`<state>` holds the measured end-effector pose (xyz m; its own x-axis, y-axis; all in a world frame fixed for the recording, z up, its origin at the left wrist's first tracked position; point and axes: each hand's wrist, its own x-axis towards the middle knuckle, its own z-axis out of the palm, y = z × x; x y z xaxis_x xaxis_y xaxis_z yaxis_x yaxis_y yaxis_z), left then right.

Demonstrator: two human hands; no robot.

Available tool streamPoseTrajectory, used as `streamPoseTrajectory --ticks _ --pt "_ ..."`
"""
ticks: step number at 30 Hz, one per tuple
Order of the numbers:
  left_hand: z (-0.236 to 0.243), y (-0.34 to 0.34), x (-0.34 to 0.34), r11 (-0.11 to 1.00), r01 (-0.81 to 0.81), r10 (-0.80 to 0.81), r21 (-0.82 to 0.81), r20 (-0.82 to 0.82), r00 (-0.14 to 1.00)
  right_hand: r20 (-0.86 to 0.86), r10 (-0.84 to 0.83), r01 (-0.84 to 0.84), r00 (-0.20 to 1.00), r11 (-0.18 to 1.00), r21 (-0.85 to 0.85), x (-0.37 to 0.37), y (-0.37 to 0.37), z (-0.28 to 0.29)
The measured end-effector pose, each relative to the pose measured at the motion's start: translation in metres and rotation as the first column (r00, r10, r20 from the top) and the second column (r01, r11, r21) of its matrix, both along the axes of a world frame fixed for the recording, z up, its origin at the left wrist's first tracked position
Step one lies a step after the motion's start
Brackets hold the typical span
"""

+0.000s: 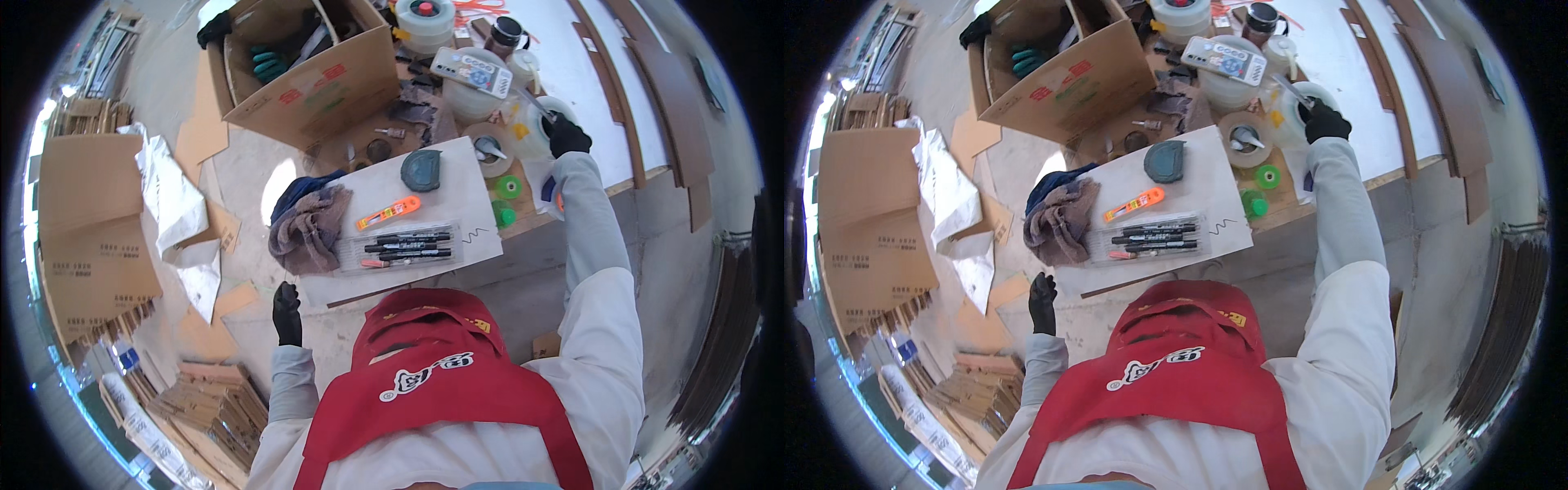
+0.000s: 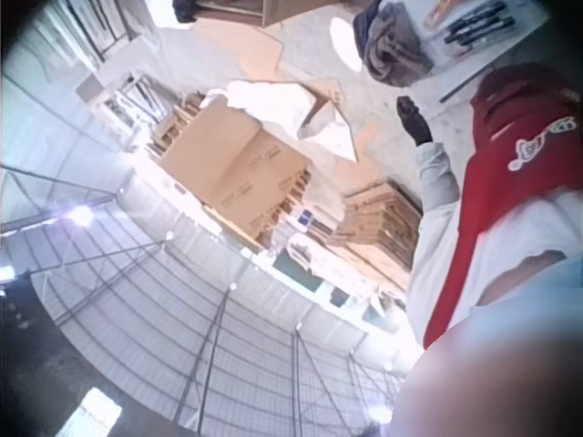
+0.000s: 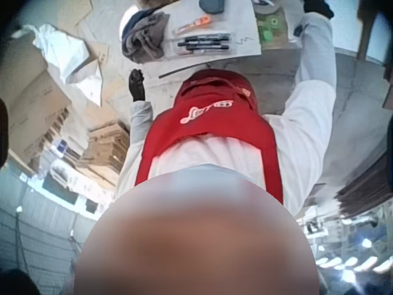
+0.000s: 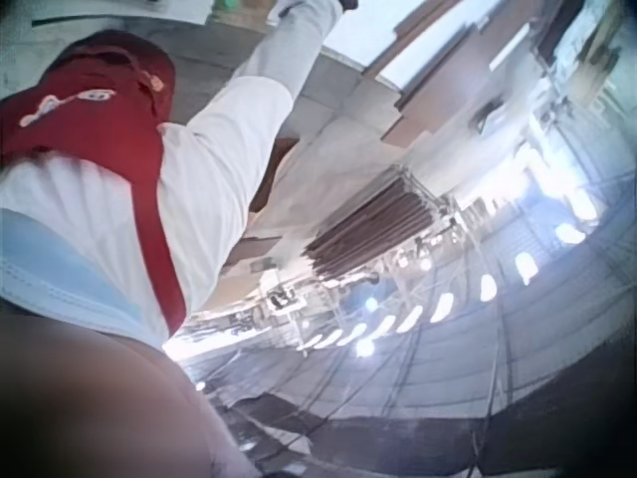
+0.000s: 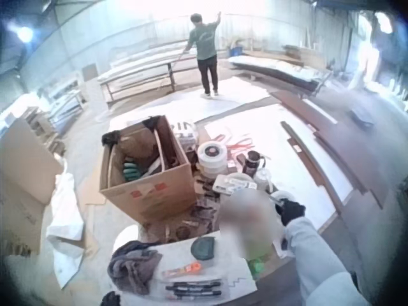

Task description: The person selects small cylindrical edge-banding pieces from a container, then uses a utility knife to trim and apply the banding to the edge of a large brown board. The person repeatedly cuts, aligns, and presses the banding along the board's edge.

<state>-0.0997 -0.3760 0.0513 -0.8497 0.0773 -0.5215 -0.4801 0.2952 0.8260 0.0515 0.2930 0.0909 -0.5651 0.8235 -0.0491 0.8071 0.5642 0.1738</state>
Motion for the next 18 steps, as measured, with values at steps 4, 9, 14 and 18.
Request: streamPoseTrajectory --ticks 4,9,14,18 --pt "0.034 0.004 0.018 0.978 -0.176 0.121 -0.114 -0.38 0.917 0.135 0.041 -0.059 0.99 0.989 0.137 0.0 0.012 -0.016" --pt "0.084 0.064 0.028 0.953 -0.142 -0.027 -0.266 -0.544 0.839 -0.109 -0.007 0.019 0.994 0.994 0.103 0.02 -0.002 0.014" --pt "0.103 0.118 0.045 0.973 0.164 -0.202 -0.161 -0.258 0.945 -0.73 0.053 -0.121 0.682 0.992 -0.041 0.087 -0.052 0.039" --pt "0.113 0.141 0.046 0.873 0.348 -0.428 -0.341 -0.194 0.883 -0.74 -0.554 -0.048 0.382 0.787 -0.615 0.137 -0.129 0.079"
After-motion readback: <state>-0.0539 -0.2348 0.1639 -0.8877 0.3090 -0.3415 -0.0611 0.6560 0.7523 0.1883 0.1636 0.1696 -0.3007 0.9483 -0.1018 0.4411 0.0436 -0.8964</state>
